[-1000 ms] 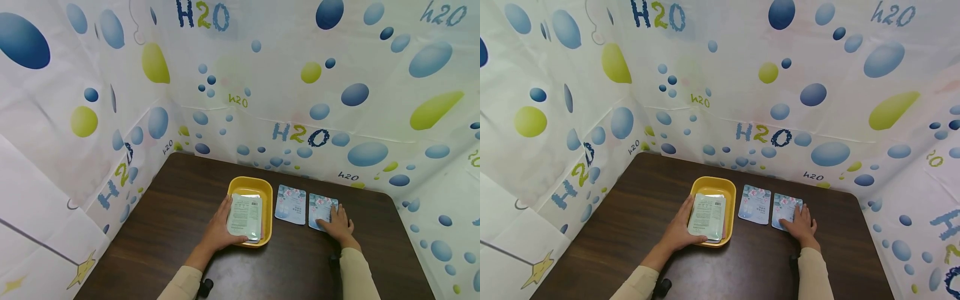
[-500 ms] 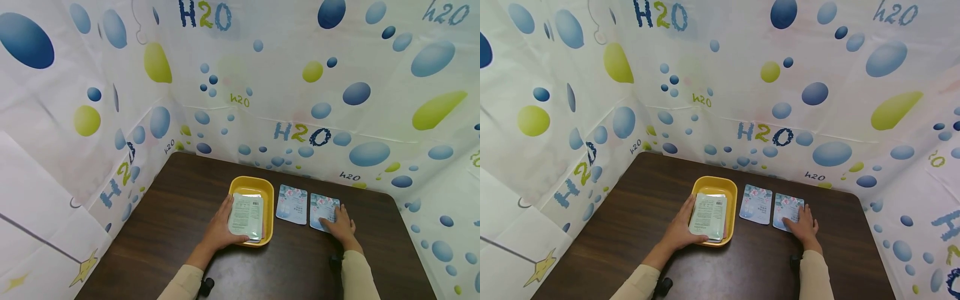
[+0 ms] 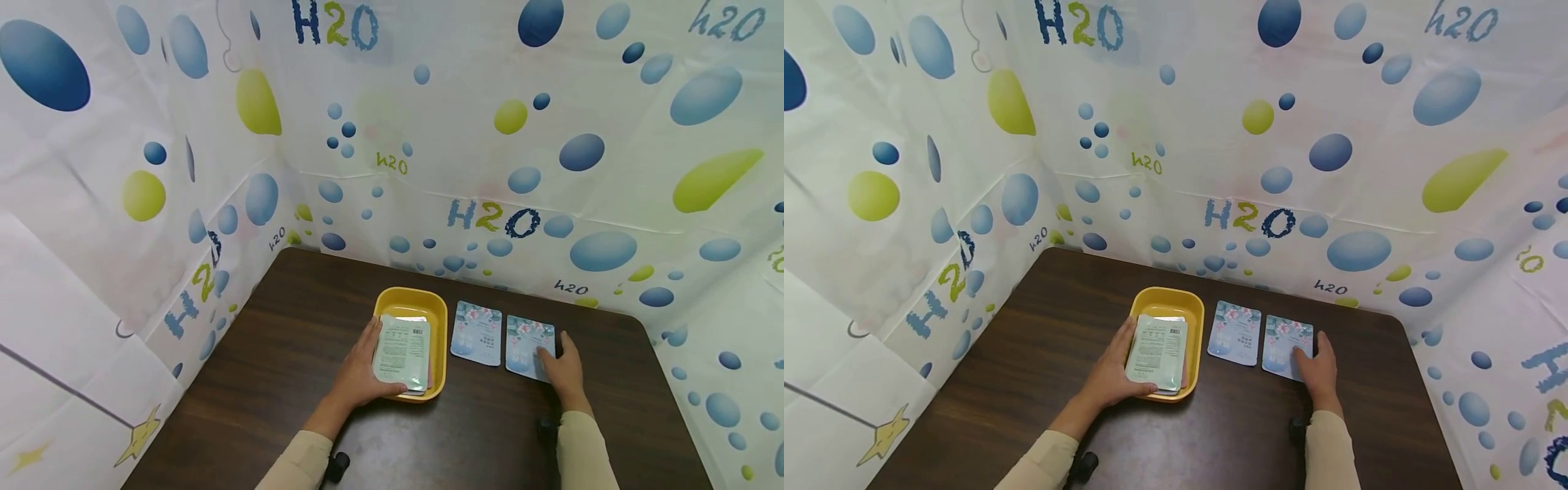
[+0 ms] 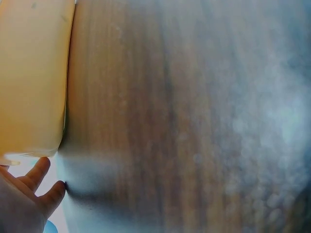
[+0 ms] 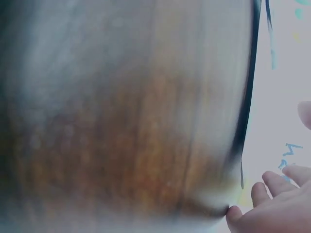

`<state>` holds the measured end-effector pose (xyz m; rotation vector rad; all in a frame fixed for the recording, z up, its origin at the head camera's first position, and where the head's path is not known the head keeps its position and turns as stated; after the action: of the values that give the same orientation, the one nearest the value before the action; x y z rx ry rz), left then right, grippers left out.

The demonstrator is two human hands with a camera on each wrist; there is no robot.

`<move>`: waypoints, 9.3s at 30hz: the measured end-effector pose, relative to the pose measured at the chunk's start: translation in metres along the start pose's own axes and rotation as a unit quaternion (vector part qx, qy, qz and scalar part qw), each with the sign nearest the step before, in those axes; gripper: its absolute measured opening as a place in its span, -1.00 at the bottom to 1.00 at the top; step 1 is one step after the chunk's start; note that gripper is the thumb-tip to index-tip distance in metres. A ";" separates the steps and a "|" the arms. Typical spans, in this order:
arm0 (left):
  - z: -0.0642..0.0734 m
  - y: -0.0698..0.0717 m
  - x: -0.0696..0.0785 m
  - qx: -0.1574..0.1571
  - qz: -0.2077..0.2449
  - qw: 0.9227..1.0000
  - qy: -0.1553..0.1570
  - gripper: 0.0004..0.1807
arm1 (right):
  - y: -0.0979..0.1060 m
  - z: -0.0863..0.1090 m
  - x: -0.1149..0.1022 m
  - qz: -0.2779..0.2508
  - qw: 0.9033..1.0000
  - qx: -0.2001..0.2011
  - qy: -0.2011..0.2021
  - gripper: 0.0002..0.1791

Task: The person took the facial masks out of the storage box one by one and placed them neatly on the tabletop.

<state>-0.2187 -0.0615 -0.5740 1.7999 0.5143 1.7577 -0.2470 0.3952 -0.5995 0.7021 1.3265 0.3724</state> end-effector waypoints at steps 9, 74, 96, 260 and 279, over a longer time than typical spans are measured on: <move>0.000 0.000 -0.001 0.003 0.002 1.000 -0.002 0.50 | 0.009 0.005 -0.011 -0.031 0.998 0.052 -0.005 -0.11; 0.000 0.000 -0.002 0.000 0.001 1.000 0.002 0.50 | 0.015 0.023 -0.149 -0.154 0.974 0.091 0.139 -0.15; -0.002 -0.001 -0.003 0.001 0.002 1.000 0.004 0.50 | -0.034 0.039 -0.193 -0.250 0.951 0.026 0.179 -0.19; -0.001 0.002 0.000 0.009 0.012 1.000 -0.026 0.52 | -0.125 0.058 -0.208 -0.369 0.923 0.004 0.110 -0.32; -0.001 0.002 -0.001 0.007 0.007 1.000 -0.016 0.52 | -0.086 0.039 -0.205 -0.376 0.918 0.040 0.124 -0.29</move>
<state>-0.2202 -0.0636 -0.5741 1.8429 0.5035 1.7366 -0.2671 0.1942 -0.4991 0.1681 1.7472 -0.2268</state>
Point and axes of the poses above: each hand's wrist, its own z-axis away from the middle knuckle, its own y-axis out of the back of the hand, x = y × z, the point moved 8 cm from there along -z, towards the middle knuckle, and after that the axes turned 6 degrees about y, right-handed, at the moved point
